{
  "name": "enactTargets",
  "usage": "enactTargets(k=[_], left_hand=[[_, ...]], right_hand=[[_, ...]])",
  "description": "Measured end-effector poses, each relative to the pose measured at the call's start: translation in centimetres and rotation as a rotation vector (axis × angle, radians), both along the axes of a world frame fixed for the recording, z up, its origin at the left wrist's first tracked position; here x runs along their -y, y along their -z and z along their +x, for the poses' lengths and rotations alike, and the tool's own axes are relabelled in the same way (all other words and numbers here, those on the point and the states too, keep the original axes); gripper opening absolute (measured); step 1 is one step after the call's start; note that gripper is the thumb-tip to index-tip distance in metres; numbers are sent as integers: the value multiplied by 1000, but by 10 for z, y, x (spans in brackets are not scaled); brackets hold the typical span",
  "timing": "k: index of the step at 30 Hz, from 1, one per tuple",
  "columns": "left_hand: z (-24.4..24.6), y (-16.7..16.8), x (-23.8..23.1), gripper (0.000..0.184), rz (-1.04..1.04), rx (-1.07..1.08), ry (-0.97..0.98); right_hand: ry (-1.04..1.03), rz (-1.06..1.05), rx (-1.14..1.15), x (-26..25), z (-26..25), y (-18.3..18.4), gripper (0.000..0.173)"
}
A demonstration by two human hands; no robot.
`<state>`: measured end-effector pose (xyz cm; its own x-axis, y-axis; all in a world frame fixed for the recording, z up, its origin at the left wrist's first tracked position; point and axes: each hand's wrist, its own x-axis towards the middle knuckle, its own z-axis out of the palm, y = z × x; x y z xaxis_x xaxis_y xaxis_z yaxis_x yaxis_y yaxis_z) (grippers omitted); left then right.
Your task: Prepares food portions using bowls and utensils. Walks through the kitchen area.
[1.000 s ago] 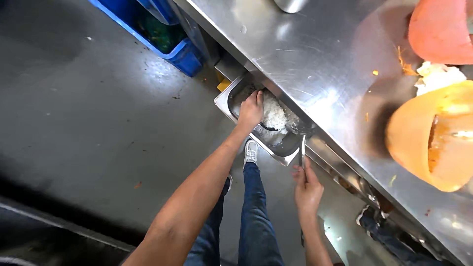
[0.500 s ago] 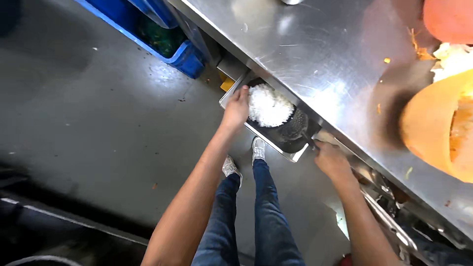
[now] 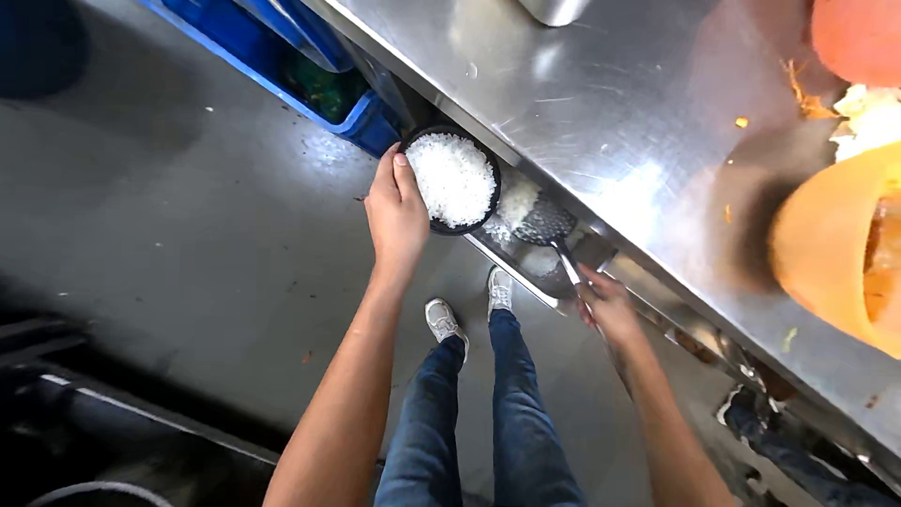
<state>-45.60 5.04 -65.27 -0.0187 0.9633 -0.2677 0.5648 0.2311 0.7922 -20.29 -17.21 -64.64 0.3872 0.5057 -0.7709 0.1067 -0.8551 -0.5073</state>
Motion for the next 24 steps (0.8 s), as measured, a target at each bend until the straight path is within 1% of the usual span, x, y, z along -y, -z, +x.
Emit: enactTargets(k=[2, 5, 7, 10, 11, 12, 14, 17, 19, 20, 21, 22, 23, 24], left_hand=[[11, -2, 2, 50, 61, -49, 59], [37, 9, 7, 48, 111, -75, 141], [62, 22, 11, 46, 60, -65, 165], [101, 37, 20, 45, -134, -23, 200], [110, 40, 21, 45, -183, -13, 202], [116, 43, 23, 45, -217, -9, 200], [118, 45, 22, 45, -247, -1, 182], [97, 39, 19, 48, -242, 10, 187], [78, 32, 16, 51, -236, 48, 184], [69, 30, 15, 52, -231, 68, 166], [58, 29, 17, 53, -221, 81, 148], [44, 25, 23, 51, -217, 80, 147], [32, 13, 31, 49, -239, 99, 185], [37, 5, 36, 47, -222, 149, 254]], right_hand=[[48, 56, 37, 17, 4, -27, 45], [82, 176, 112, 35, -1, -56, 44], [9, 217, 249, 37, -16, -64, 44], [-188, 177, 614, 29, -44, -62, 39], [-216, 179, 692, 29, -49, -58, 39], [-211, 186, 719, 30, -52, -56, 39], [-110, 218, 627, 35, -50, -53, 40], [186, 246, 320, 46, -37, -53, 43], [357, 189, 165, 46, -20, -48, 44], [368, 125, 132, 43, -11, -41, 44], [325, 56, 113, 37, -6, -31, 43], [240, 0, 83, 29, -10, -22, 43], [141, -49, 50, 17, -17, -17, 41], [42, -60, 71, 3, -17, -13, 41]])
